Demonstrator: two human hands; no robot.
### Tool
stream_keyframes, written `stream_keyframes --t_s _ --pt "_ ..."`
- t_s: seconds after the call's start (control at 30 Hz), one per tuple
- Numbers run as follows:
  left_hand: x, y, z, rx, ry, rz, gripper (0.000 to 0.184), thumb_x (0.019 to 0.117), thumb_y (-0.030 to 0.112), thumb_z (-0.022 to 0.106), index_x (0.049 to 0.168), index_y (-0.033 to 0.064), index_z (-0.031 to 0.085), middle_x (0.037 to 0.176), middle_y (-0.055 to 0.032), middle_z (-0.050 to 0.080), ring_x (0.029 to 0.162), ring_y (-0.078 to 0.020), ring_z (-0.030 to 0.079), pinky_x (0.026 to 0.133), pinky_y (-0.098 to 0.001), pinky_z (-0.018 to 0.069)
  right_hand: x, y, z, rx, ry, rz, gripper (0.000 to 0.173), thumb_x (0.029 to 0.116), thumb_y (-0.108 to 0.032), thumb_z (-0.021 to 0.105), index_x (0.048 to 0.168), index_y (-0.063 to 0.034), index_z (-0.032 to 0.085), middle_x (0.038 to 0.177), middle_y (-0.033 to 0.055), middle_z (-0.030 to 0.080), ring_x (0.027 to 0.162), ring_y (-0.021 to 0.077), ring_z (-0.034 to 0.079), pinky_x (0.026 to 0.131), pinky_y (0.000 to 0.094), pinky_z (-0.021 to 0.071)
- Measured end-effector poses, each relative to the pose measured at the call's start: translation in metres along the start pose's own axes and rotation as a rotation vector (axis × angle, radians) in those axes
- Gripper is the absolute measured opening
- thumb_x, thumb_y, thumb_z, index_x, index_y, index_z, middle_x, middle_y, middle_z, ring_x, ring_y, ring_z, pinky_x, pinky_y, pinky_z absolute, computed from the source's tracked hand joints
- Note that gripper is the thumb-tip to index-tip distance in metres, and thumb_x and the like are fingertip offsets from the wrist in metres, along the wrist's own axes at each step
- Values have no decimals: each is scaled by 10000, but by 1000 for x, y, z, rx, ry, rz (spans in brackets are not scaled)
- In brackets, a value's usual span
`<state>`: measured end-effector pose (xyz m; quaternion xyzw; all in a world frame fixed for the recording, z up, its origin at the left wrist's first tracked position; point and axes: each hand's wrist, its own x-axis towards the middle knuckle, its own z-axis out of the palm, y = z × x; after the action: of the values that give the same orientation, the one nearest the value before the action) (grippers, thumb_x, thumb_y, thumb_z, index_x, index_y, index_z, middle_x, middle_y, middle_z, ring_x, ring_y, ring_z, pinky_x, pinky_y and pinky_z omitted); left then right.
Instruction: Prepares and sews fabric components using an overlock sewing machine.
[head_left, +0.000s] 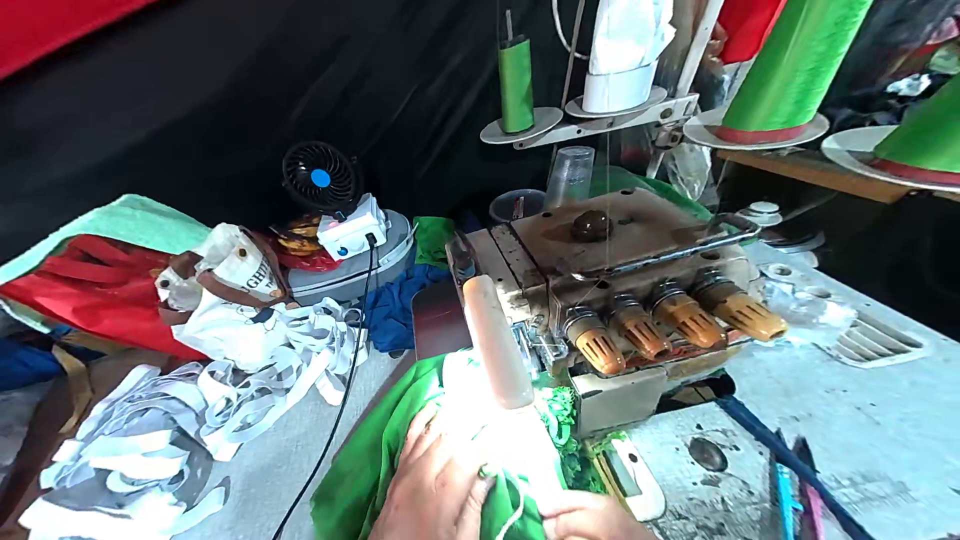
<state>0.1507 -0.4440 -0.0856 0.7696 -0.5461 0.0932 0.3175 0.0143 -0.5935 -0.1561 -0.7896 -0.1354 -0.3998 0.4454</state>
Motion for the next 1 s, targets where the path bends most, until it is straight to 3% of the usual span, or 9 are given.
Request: stream_keyframes --t_s 0.2,0.3,0.4,0.47,0.57,0.7,0.8,0.9,1.0 --pt "-4 -61 -8 28 171 53 290 1055 264 487 1012 109 728 1182 -40 726 1235 -164 633 1089 -401 486 10 9 7 -51 37 -52 130 1042 -5 479 1025 -24 606 1076 119 646 1190 168 612 1083 255 468" --pt "-35 -62 -34 -252 114 -126 425 1046 521 476 1315 224 619 1555 21 480 1426 -144 453 1143 -383 431 7 8 9 -88 37 -52 131 1058 -33 469 1043 -49 598 1112 88 640 1231 140 588 1101 239 452" --pt "-78 -52 -36 -123 11 -412 657 1032 391 541 1515 -33 407 1570 -253 404 1417 -377 446 1108 -546 417 7 11 8 -91 37 -72 134 1063 -38 461 1055 -54 594 1130 80 637 1249 135 581 1113 243 449" --pt "-100 -44 -22 32 -66 -435 634 925 156 696 1412 -172 456 1406 -390 509 1289 -573 508 1041 -733 384 8 13 8 -84 25 -92 139 1060 -31 460 1063 -59 596 1125 78 638 1250 140 583 1117 248 451" --pt "-110 -44 -22 137 -21 -313 351 854 -21 663 1182 -141 630 1152 -331 652 1087 -516 634 946 -652 489 9 16 8 -97 8 -125 146 1072 -51 443 1060 -62 588 1101 78 619 1233 149 580 1124 255 439" --pt "-90 -87 -84 496 224 -161 302 897 58 532 1140 22 708 1125 -248 664 1041 -472 621 873 -647 462 4 11 15 -157 36 -119 138 1073 -98 489 1084 -98 626 1240 73 623 1324 133 540 1138 266 440" --pt "-63 -73 -95 599 274 -130 343 917 78 498 1167 -10 715 1262 -326 595 1137 -581 549 907 -751 377 -14 4 23 -218 88 -57 107 1047 -137 567 1101 -178 650 1401 27 547 1452 121 407 1199 300 377" --pt "-47 -19 -60 364 219 3 285 1016 101 502 1232 10 663 1376 -264 577 1346 -405 509 1103 -539 423 -28 4 18 -329 106 21 85 1050 -204 560 1022 -237 633 1383 -12 522 1459 103 360 1227 297 297" --pt "-34 30 -11 34 82 160 249 1018 128 587 1252 69 647 1302 -172 647 1319 -246 564 1140 -368 427 -38 1 10 -216 35 151 108 1028 -139 570 959 -152 653 1300 86 576 1366 117 456 1175 265 345"
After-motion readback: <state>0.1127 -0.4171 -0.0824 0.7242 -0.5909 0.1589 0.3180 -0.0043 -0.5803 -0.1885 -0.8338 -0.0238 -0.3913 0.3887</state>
